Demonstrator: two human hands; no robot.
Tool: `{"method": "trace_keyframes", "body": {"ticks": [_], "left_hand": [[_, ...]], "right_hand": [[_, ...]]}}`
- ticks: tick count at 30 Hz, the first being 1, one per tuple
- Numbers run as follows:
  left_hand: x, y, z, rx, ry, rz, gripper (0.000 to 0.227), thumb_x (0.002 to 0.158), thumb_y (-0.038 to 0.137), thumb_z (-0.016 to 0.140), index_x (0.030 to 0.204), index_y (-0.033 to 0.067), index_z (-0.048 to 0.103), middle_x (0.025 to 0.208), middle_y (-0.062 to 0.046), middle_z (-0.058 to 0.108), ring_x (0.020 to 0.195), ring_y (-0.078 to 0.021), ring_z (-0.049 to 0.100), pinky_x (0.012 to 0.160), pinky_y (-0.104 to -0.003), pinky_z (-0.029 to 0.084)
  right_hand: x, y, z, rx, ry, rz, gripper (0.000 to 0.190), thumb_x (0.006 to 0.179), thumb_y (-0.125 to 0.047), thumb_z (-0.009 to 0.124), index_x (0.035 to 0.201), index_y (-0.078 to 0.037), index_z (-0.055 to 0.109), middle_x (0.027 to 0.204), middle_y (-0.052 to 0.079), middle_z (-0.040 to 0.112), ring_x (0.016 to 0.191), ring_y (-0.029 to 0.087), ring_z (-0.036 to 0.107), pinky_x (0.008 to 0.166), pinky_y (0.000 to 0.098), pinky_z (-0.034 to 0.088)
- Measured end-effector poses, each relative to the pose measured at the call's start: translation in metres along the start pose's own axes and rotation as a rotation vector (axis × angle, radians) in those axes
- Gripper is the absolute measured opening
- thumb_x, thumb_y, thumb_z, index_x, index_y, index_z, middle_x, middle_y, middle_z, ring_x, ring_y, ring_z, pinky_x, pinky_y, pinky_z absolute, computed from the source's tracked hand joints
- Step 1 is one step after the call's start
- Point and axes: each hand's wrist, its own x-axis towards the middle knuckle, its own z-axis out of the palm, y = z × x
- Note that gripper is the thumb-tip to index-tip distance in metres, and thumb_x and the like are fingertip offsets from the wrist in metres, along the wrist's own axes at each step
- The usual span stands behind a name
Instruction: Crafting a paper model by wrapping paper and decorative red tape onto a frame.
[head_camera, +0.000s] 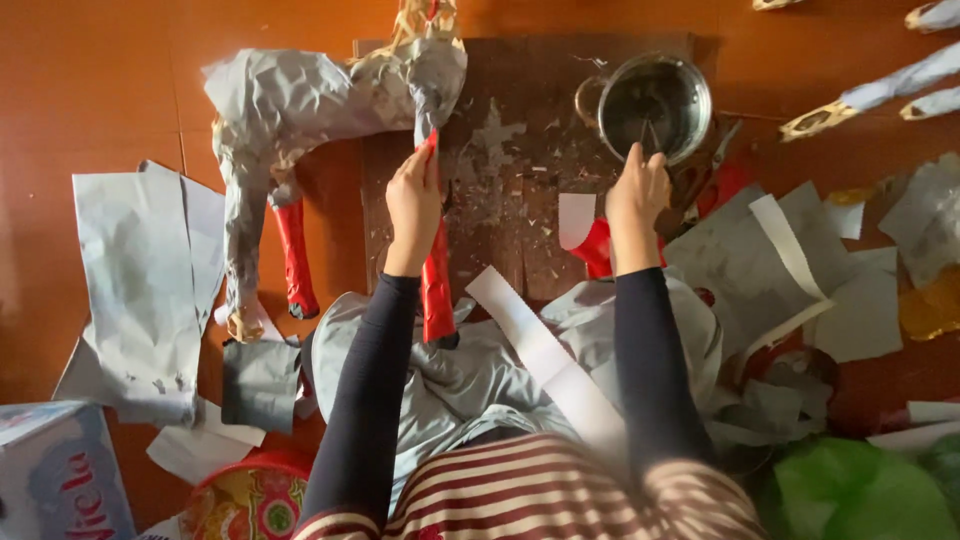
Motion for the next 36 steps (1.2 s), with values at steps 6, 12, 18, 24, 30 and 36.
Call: {"method": "trace_keyframes", "body": {"ticks": [6,12,18,24,30,36], "left_hand": [[-0.001,0.013,0.007,0.159,0.068,0.145,0.023,0.101,0.010,0.062,0.118,-0.0021,0.072,0.113,-0.018,0.072,0.101,-0.0374,0.064,0.091,-0.044,0.053],[-0.007,0.006,0.016,0.118,0.095,0.103,0.026,0.105,0.009,0.059,0.127,-0.0017,0.067,0.114,-0.018,0.070,0.104,-0.0371,0.063,0.092,-0.044,0.051],[-0.012,-0.018,0.003,-0.361,0.037,-0.089,0.034,0.110,0.013,0.049,0.139,-0.0006,0.061,0.127,-0.016,0.070,0.115,-0.0241,0.068,0.096,-0.036,0.051],[-0.017,-0.046,-0.014,-0.949,-0.103,-0.413,0.043,0.120,0.017,0.047,0.161,0.0043,0.053,0.111,-0.008,0.058,0.080,-0.0135,0.045,0.069,-0.030,0.039],[-0.012,-0.025,-0.039,-1.444,-0.141,-0.521,0.038,0.113,0.013,0.043,0.148,0.0016,0.052,0.125,-0.012,0.065,0.102,-0.0166,0.067,0.086,-0.031,0.059],[-0.005,-0.048,-0.034,-1.383,-0.222,-0.576,0.072,0.082,-0.024,0.042,0.146,0.0085,0.048,0.129,-0.013,0.063,0.108,-0.0255,0.068,0.087,-0.037,0.060]], "right_hand": [[-0.058,0.025,-0.020,0.263,-0.032,-0.073,0.046,0.101,0.003,0.060,0.146,0.002,0.053,0.130,0.026,0.059,0.099,0.038,0.068,0.080,0.0462,0.058],[-0.094,0.014,-0.012,0.803,-0.119,-0.030,0.050,0.098,-0.007,0.067,0.146,-0.001,0.053,0.104,0.017,0.072,0.081,0.024,0.075,0.069,0.0357,0.058],[-0.097,0.024,0.038,1.737,-0.672,0.574,0.036,0.105,-0.013,0.046,0.137,-0.005,0.058,0.083,-0.001,0.069,0.072,0.013,0.070,0.051,0.0281,0.048],[-0.130,-0.042,-0.010,1.427,-0.490,0.293,0.037,0.110,-0.024,0.044,0.130,-0.002,0.065,0.076,0.000,0.058,0.056,0.008,0.045,0.046,0.0220,0.035],[-0.144,-0.092,0.024,1.025,-0.370,-0.381,0.035,0.100,-0.013,0.058,0.134,-0.006,0.063,0.121,0.013,0.073,0.048,0.011,0.046,0.040,0.0243,0.040],[-0.132,-0.108,-0.001,0.986,-0.124,-0.712,0.037,0.107,-0.009,0.062,0.144,-0.015,0.066,0.136,0.011,0.069,0.100,0.019,0.073,0.081,0.0285,0.062]]}}
